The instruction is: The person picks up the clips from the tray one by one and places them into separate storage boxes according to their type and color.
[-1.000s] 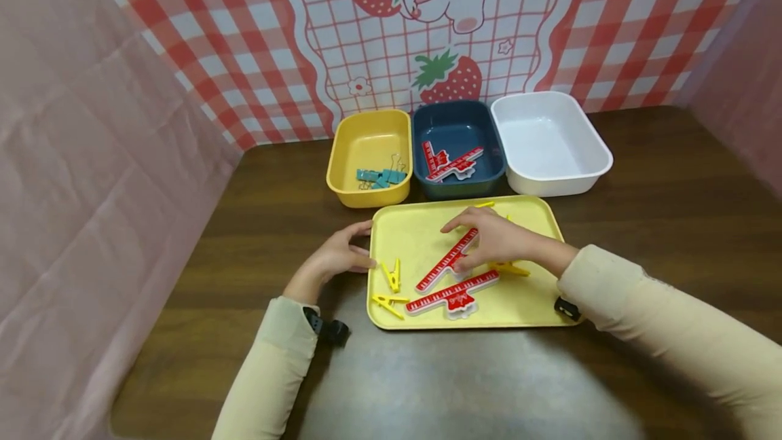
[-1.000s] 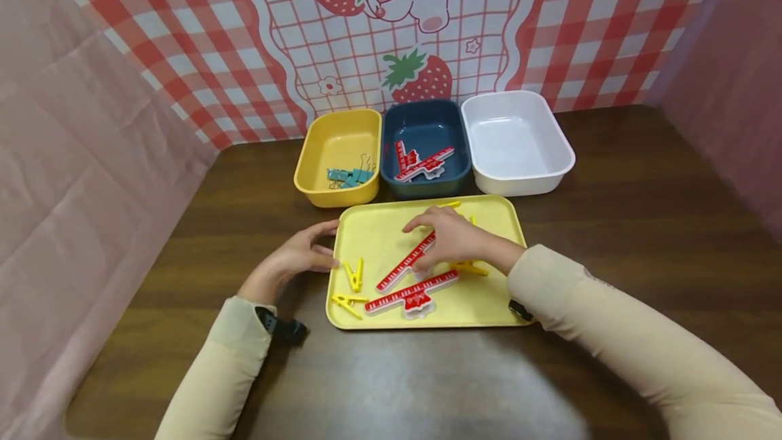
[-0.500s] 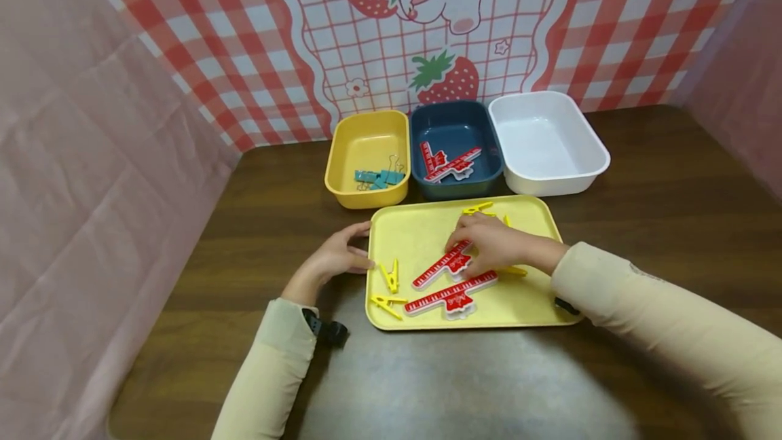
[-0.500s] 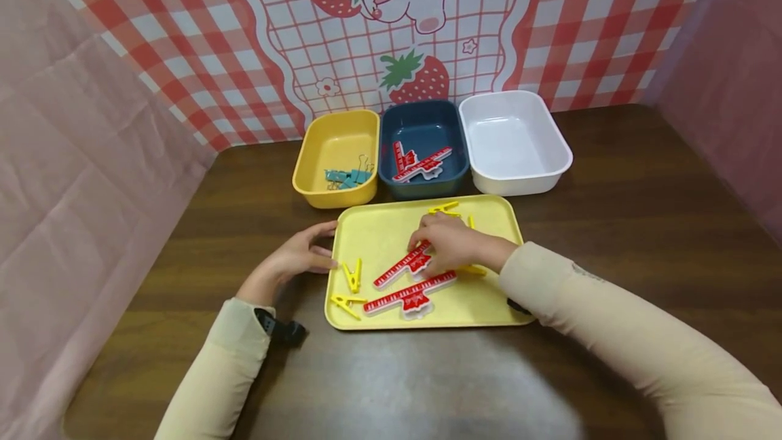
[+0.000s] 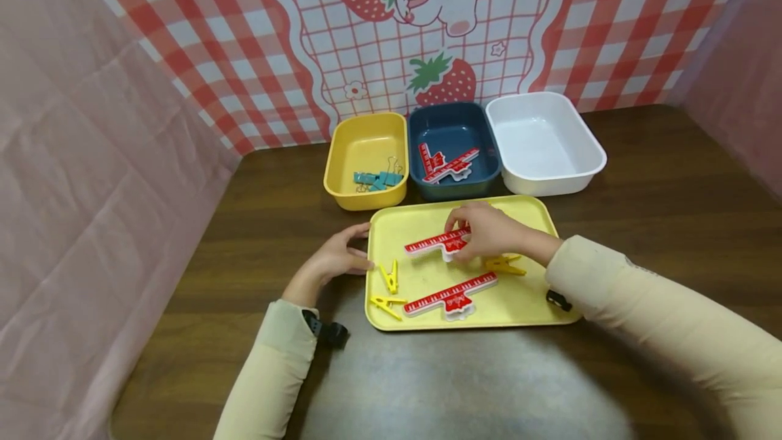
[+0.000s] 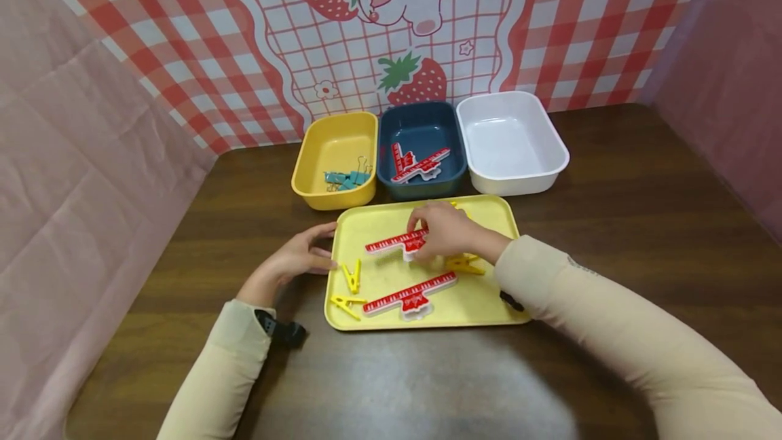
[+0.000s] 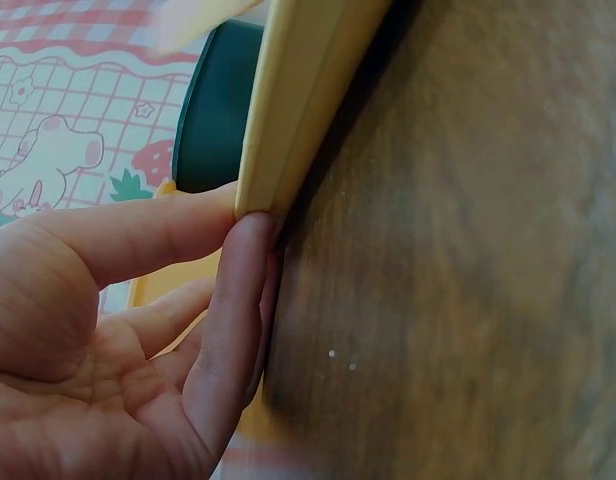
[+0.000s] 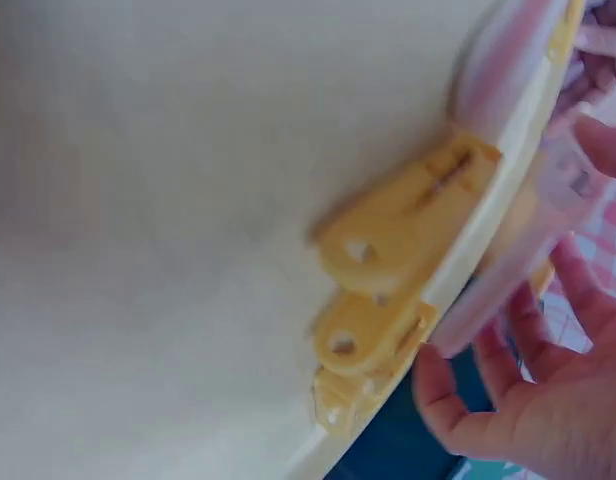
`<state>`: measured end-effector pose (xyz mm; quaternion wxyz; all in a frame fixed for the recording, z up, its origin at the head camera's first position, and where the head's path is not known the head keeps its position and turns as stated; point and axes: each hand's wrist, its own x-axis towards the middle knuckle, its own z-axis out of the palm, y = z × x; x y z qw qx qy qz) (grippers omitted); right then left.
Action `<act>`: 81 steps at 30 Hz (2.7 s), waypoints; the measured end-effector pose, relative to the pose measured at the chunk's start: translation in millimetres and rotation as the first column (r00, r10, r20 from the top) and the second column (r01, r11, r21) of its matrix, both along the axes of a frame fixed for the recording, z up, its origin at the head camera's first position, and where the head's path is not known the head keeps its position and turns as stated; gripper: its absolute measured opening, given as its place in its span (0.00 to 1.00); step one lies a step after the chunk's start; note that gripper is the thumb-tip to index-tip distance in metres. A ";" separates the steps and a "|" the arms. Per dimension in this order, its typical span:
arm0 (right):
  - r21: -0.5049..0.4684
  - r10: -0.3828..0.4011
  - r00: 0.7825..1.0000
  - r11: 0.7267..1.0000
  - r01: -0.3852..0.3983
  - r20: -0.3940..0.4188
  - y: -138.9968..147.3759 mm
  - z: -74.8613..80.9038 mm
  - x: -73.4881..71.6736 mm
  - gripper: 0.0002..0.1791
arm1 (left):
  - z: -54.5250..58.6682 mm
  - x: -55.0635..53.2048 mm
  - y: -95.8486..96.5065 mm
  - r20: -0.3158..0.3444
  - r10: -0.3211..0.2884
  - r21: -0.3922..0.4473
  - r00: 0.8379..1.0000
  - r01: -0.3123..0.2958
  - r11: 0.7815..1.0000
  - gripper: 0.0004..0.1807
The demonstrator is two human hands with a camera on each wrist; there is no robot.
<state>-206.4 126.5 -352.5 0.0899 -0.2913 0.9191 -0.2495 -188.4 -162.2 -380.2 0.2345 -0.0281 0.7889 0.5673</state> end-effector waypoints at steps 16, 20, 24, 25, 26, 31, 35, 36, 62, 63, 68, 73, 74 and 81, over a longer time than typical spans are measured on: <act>-0.176 -0.381 0.914 0.918 0.356 -0.138 -4.0 30.4 -51.5 0.27 | 1.4 0.6 -3.0 -0.002 -0.004 -0.018 1.000 0.004 1.000 0.43; -0.172 -0.429 0.895 0.897 0.406 -0.121 -0.7 27.0 -62.2 0.28 | 0.6 0.6 -2.9 -0.003 -0.005 -0.014 1.000 0.005 1.000 0.43; -0.167 -0.456 0.884 0.884 0.437 -0.101 1.1 23.0 -69.4 0.28 | 0.4 0.6 -1.8 0.007 0.003 -0.010 1.000 -0.003 1.000 0.43; -0.165 -0.456 0.884 0.884 0.437 -0.102 1.3 21.9 -70.6 0.29 | 0.4 0.6 -1.5 0.008 0.004 -0.010 1.000 -0.004 1.000 0.43; -0.162 -0.452 0.886 0.886 0.434 -0.102 1.6 20.7 -71.7 0.29 | 0.4 0.6 -1.2 0.009 0.005 -0.011 1.000 -0.005 1.000 0.43; -0.168 -0.427 0.901 0.896 0.411 -0.073 2.3 17.3 -71.8 0.26 | -0.1 0.4 -0.5 0.010 0.009 0.003 1.000 -0.009 1.000 0.43; -0.190 -0.414 0.908 0.898 0.396 -0.068 4.1 17.1 -67.2 0.23 | -0.5 0.1 -1.2 0.010 0.010 -0.002 1.000 -0.010 1.000 0.43; -0.196 -0.410 0.909 0.900 0.390 -0.072 5.0 16.9 -65.7 0.23 | -0.4 0.1 -1.5 0.011 0.010 -0.005 1.000 -0.010 1.000 0.43; -0.147 0.040 0.999 0.989 -0.035 0.030 6.2 1.1 44.4 0.30 | 1.9 1.5 -1.3 0.003 -0.007 -0.036 1.000 0.007 0.999 0.43; -0.129 0.056 0.997 0.990 -0.050 0.049 6.2 0.2 46.9 0.32 | 2.1 1.4 -1.3 0.002 -0.007 -0.038 1.000 0.007 0.999 0.43; -0.005 0.149 0.980 0.989 -0.150 0.131 7.3 -3.3 55.0 0.36 | 2.2 0.2 -0.7 0.001 -0.002 -0.048 1.000 0.002 0.999 0.43; 0.076 0.216 0.970 0.972 -0.225 0.108 6.9 -6.4 57.0 0.30 | 2.4 -0.1 -0.2 0.005 0.001 -0.047 1.000 -0.001 0.999 0.43; 0.078 0.223 0.970 0.970 -0.231 0.101 5.9 -7.0 57.0 0.28 | 2.3 -0.1 -0.3 0.006 0.002 -0.049 1.000 -0.001 0.999 0.43; 0.073 0.312 0.950 0.947 -0.313 0.036 -3.2 -9.8 59.4 0.19 | 3.0 1.3 -0.3 0.005 -0.005 -0.045 1.000 0.005 0.999 0.43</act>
